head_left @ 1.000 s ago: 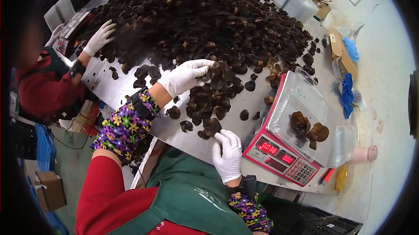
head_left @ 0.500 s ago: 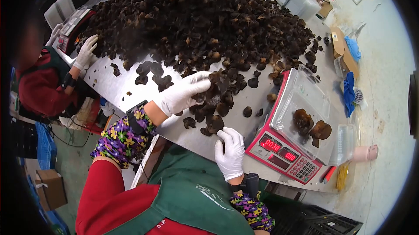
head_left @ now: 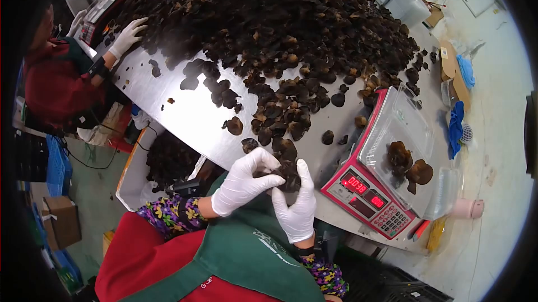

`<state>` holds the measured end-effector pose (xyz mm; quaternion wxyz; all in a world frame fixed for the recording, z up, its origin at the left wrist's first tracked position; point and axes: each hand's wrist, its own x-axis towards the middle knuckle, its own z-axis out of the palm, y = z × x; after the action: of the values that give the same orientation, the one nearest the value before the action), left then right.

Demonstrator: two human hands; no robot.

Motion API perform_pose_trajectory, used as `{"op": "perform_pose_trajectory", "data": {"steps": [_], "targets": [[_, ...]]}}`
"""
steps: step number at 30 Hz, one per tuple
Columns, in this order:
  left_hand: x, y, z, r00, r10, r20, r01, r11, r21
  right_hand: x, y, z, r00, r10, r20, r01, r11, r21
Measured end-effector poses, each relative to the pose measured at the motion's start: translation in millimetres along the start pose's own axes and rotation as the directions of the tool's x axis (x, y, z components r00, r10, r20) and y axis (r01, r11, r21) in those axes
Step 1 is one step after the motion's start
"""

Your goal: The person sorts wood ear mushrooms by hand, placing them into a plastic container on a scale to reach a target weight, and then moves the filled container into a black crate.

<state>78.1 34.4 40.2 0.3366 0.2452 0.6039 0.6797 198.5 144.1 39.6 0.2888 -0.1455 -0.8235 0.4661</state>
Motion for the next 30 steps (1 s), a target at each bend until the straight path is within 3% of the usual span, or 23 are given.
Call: {"op": "perform_pose_trajectory", "data": {"steps": [2, 3, 5, 6, 8, 9, 10, 12, 13, 15, 17, 19, 21, 22, 26, 29, 30], "targets": [[-0.8, 9.4, 5.1, 0.990, -0.106, 0.096, 0.120, 0.980, -0.157, 1.6, -8.7, -9.7, 0.998, 0.026, -0.059, -0.030, 0.997, -0.077], [1.1, 16.6, 6.1, 0.984, -0.062, 0.166, 0.079, 0.992, -0.098, 1.5, -8.7, -12.3, 0.992, 0.069, -0.110, -0.067, 0.997, 0.024], [9.7, 13.7, 8.3, 0.930, 0.241, 0.279, -0.228, 0.971, -0.078, 6.3, -11.5, -28.0, 0.982, 0.086, -0.167, -0.076, 0.995, 0.064], [10.6, 21.6, 10.1, 0.916, 0.274, 0.293, -0.288, 0.958, 0.007, 9.7, -15.1, -39.9, 0.975, 0.121, -0.186, -0.098, 0.987, 0.126], [14.9, 20.3, 8.0, 0.900, 0.331, 0.283, -0.363, 0.929, 0.068, 22.9, -23.6, -69.2, 0.957, -0.042, -0.286, 0.021, 0.997, -0.076], [17.9, 19.2, 6.7, 0.879, 0.386, 0.279, -0.432, 0.892, 0.129, 31.1, -32.5, -84.1, 0.933, -0.064, -0.354, 0.048, 0.997, -0.053], [23.1, 18.8, -0.1, 0.868, 0.427, 0.254, -0.487, 0.833, 0.264, 37.2, -31.7, -106.0, 0.907, -0.151, -0.394, 0.098, 0.984, -0.150], [33.8, 13.5, -14.9, 0.880, 0.452, 0.145, -0.466, 0.765, 0.445, 49.6, -29.3, -138.4, 0.838, -0.171, -0.518, 0.009, 0.954, -0.301], [39.8, 11.1, -23.8, 0.887, 0.456, 0.080, -0.429, 0.743, 0.513, 54.8, -27.7, -154.6, 0.839, -0.184, -0.511, -0.063, 0.902, -0.428], [53.3, 14.5, -39.0, 0.880, 0.474, -0.016, -0.366, 0.701, 0.612, 64.5, -27.6, -168.7, 0.891, -0.079, -0.447, -0.128, 0.902, -0.413], [68.2, 15.1, -52.6, 0.856, 0.516, 0.034, -0.328, 0.491, 0.807, 60.5, -19.4, -179.1, 0.954, -0.148, -0.261, -0.093, 0.680, -0.727], [80.8, 17.4, -53.5, 0.889, 0.445, 0.103, -0.318, 0.440, 0.840, 56.2, -22.8, -162.9, 0.943, -0.198, -0.268, -0.079, 0.648, -0.758], [90.9, 13.0, -45.2, 0.888, 0.432, 0.159, -0.338, 0.377, 0.863, 45.2, -19.0, -145.1, 0.907, -0.356, -0.225, 0.043, 0.609, -0.792], [96.0, 9.5, -39.8, 0.880, 0.418, 0.223, -0.367, 0.305, 0.879, 41.1, -18.7, -129.8, 0.891, -0.382, -0.243, 0.100, 0.689, -0.718], [108.2, -6.1, -24.1, 0.877, 0.383, 0.291, -0.405, 0.262, 0.876, 17.0, -20.2, -72.5, 0.946, -0.321, -0.042, 0.244, 0.794, -0.556], [102.4, -1.5, -20.6, 0.873, 0.378, 0.307, -0.413, 0.242, 0.878, -4.0, -4.1, -45.3, 0.969, -0.241, 0.060, 0.240, 0.848, -0.472], [100.8, -1.7, -23.3, 0.830, 0.467, 0.305, -0.470, 0.293, 0.833, -8.2, -1.5, -40.7, 0.974, -0.217, 0.068, 0.223, 0.860, -0.458]]}}
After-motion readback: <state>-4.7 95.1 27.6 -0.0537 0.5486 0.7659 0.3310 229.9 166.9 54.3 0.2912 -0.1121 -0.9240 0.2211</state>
